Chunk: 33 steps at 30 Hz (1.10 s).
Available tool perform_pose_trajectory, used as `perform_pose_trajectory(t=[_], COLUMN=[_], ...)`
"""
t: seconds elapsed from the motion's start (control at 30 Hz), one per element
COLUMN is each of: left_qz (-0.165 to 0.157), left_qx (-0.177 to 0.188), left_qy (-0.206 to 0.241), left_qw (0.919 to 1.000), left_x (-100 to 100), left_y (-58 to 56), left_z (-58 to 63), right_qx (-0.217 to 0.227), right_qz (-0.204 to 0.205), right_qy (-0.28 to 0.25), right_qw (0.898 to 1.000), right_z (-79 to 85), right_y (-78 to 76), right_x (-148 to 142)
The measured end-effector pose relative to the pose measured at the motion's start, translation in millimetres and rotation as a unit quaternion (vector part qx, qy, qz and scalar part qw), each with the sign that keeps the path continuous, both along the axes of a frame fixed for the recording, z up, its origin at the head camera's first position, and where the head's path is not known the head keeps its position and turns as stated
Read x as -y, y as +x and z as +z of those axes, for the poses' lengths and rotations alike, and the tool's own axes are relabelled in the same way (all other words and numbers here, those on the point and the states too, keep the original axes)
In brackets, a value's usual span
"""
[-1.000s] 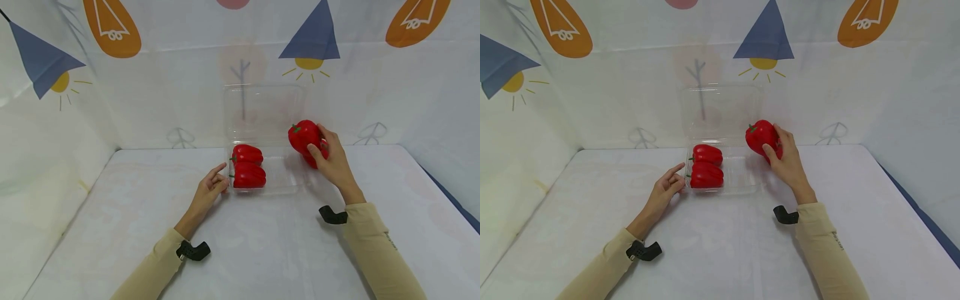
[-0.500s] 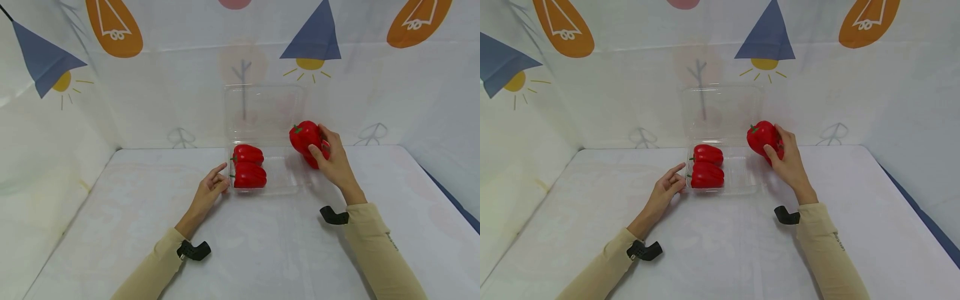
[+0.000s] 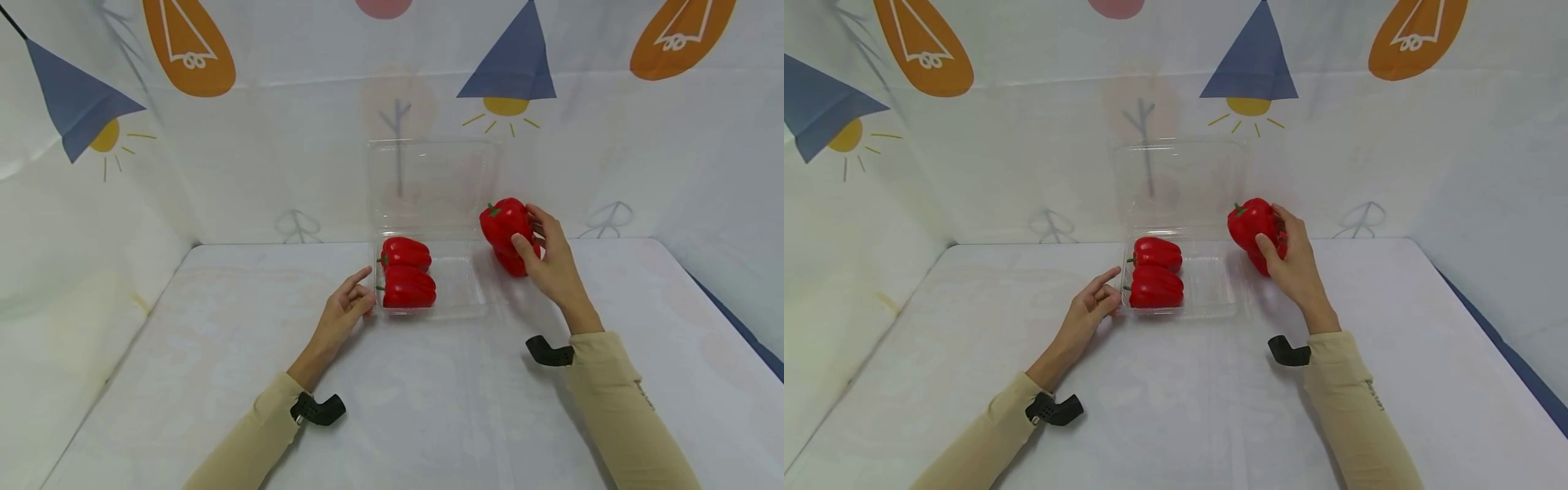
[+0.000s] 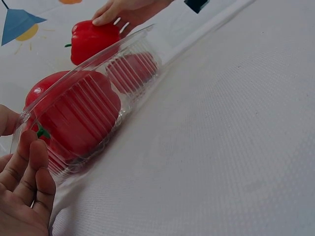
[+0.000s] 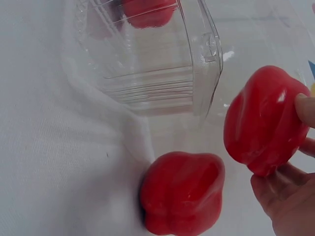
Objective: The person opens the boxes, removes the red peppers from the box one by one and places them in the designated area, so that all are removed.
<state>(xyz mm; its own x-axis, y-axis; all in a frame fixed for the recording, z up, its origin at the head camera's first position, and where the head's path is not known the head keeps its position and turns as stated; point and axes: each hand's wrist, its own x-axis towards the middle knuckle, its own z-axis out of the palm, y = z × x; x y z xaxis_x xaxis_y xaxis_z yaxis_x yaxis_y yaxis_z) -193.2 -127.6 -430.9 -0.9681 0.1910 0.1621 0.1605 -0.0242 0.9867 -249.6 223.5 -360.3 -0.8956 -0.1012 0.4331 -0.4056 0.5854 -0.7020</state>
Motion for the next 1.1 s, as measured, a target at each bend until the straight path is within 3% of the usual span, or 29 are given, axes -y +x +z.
perform_pose_trajectory(t=[0.53,1.1], left_qz=[0.002,0.001], left_qx=[0.004,-0.004], left_qy=[-0.002,-0.001], left_qw=[1.0000,1.0000], left_x=[-0.6,-1.0], left_y=[-0.8,-1.4], left_z=[-0.2,-1.2], right_qx=[0.016,0.075], right_qz=[-0.015,-0.059], right_qy=[-0.025,-0.066], right_qw=[0.999,0.993], right_z=[4.0,8.1], right_y=[0.9,0.3], right_x=[-5.4,-15.0])
